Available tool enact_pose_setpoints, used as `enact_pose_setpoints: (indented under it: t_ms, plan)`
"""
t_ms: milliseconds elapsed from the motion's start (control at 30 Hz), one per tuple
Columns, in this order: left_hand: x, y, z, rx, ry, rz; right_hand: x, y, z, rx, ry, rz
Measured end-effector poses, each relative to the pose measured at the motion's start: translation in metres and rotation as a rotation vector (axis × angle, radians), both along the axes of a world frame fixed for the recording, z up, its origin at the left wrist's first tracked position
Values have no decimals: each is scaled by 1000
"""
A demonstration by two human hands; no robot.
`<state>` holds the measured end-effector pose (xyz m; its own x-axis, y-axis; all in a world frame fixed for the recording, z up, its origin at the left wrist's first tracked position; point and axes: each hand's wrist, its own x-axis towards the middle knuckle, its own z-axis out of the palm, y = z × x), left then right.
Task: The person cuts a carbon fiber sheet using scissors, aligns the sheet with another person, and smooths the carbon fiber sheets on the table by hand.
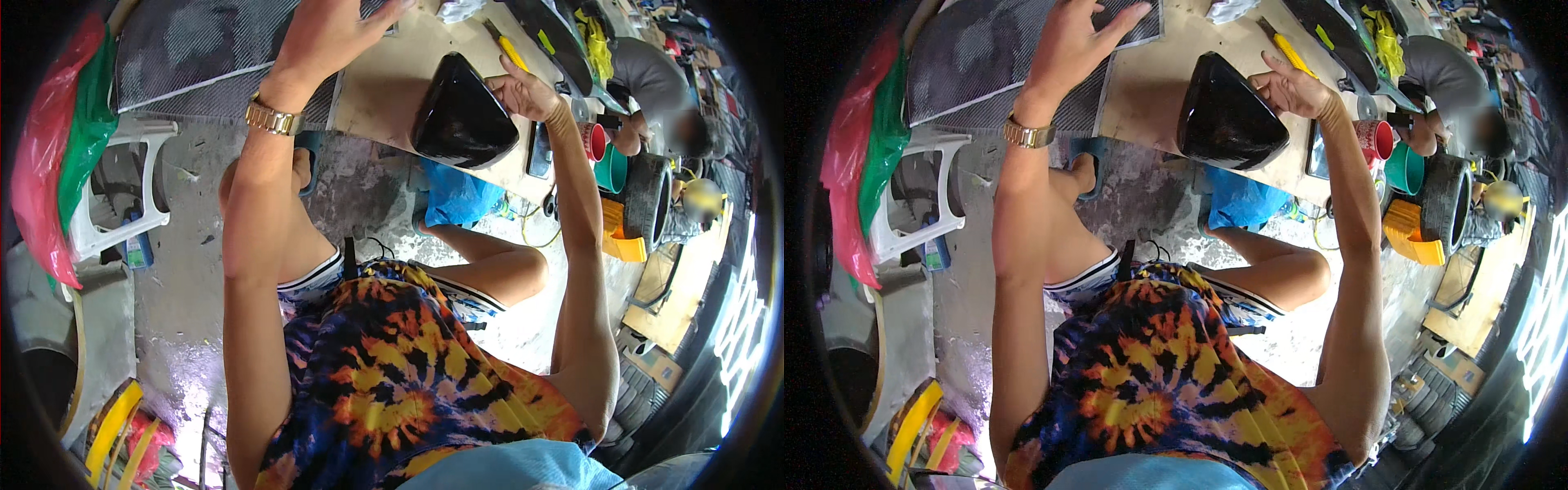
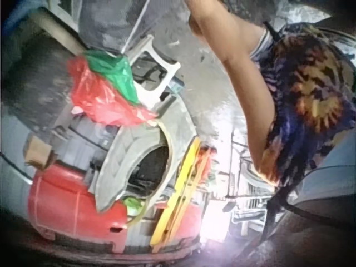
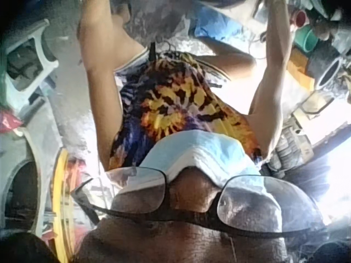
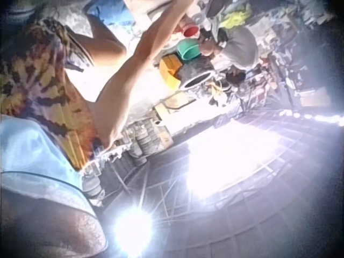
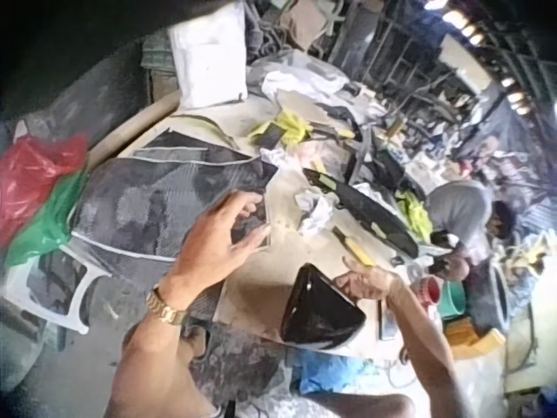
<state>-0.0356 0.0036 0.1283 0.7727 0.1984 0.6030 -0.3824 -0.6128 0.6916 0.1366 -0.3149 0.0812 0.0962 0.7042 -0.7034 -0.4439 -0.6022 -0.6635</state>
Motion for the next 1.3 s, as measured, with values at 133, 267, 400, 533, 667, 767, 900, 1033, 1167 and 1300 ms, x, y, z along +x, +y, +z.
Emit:
enact_pose_setpoints:
  t_ms: [133, 267, 400, 533, 667, 767, 900, 1033, 1167, 1300]
  plan:
    - [1, -2, -2, -38, 25, 12, -7, -7, 9, 30, -73, 66]
    - [1, -5, 3, -50, 73, 18, -6, -6, 12, -133, -215, -77]
    - [7, -4, -8, -37, 2, 1, -7, 2, 17, -162, -184, -27]
    - [6, 8, -20, 73, -63, 2, -13, 8, 22, -140, -156, -28]
    - [7, 5, -22, 79, 6, 5, -9, -5, 12, -132, -94, -37]
    - [7, 9, -25, 93, -3, 21, -18, 2, 10, -100, -79, -45]
    - [10, 10, -24, 38, -34, -16, -13, -9, 6, -59, -93, 49]
    - [13, 11, -28, 37, -34, -13, -16, -10, 8, -44, -73, -35]
    - [15, 10, -29, 50, -23, -28, -20, -15, 6, -26, -87, -71]
    - [12, 9, -29, 38, -9, -9, -20, -13, 3, 2, -67, 5]
